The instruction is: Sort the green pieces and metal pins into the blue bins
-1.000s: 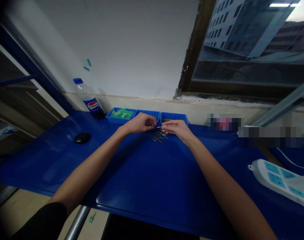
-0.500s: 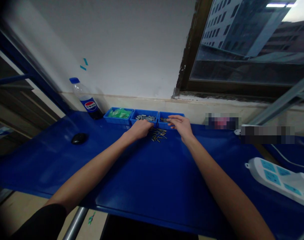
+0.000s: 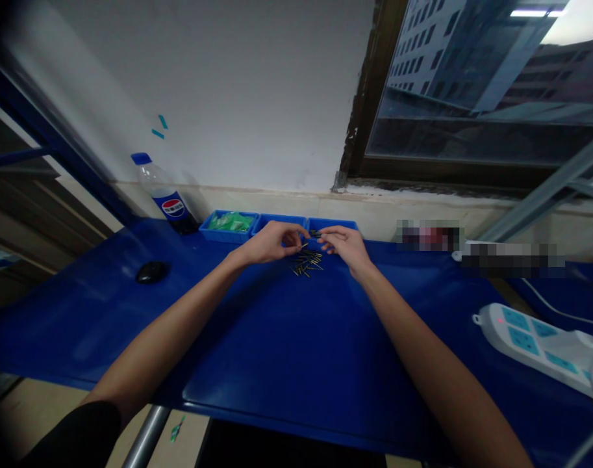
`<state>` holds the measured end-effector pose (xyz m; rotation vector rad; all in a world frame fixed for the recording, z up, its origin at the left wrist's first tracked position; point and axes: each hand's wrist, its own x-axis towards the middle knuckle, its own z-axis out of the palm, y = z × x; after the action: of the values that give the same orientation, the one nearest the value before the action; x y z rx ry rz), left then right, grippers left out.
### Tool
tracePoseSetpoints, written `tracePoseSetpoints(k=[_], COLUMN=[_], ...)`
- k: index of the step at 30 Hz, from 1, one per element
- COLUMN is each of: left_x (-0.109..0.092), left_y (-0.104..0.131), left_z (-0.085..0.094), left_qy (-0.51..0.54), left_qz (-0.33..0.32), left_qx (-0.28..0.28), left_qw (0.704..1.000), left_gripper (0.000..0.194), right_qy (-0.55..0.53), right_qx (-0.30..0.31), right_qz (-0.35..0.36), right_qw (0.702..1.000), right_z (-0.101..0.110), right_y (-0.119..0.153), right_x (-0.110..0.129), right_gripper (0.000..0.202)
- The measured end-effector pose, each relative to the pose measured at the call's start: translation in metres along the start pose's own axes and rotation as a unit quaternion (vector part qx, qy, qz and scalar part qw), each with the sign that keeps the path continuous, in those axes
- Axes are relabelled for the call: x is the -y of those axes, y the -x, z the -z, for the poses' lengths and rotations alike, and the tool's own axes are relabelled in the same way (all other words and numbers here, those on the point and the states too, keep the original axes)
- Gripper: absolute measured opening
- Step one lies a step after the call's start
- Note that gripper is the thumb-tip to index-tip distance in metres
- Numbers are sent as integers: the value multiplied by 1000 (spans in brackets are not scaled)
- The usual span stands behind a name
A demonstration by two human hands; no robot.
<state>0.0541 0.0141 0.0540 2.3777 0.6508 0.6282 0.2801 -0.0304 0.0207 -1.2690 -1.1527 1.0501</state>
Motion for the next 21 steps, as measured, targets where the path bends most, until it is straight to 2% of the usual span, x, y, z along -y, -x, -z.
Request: tracePoseSetpoints(k=[7, 13, 17, 19, 21], left_x=[6, 8, 10, 11, 13], left_y=[-1, -2, -2, -2, -2], left_z=[-3, -7, -10, -12, -14], left_qy=[44, 33, -12, -79, -160], left_qz=[6, -10, 4, 18, 22], left_qx=[-77, -81, -73, -57, -27], left_qw=[996, 996, 997, 995, 987], left_gripper=[42, 38, 26, 17, 16], right_qy=[18, -4, -6, 0, 2], right_qx=[69, 136, 119, 80, 21], right_qz=[-19, -10, -5, 4, 19], right_qw=[997, 991, 993, 997, 1000], right_z=[-1, -3, -3, -2, 0], right_y=[1, 4, 3, 1, -2], right_x=[-2, -5, -5, -4, -3], right_gripper=[28, 31, 29, 26, 24])
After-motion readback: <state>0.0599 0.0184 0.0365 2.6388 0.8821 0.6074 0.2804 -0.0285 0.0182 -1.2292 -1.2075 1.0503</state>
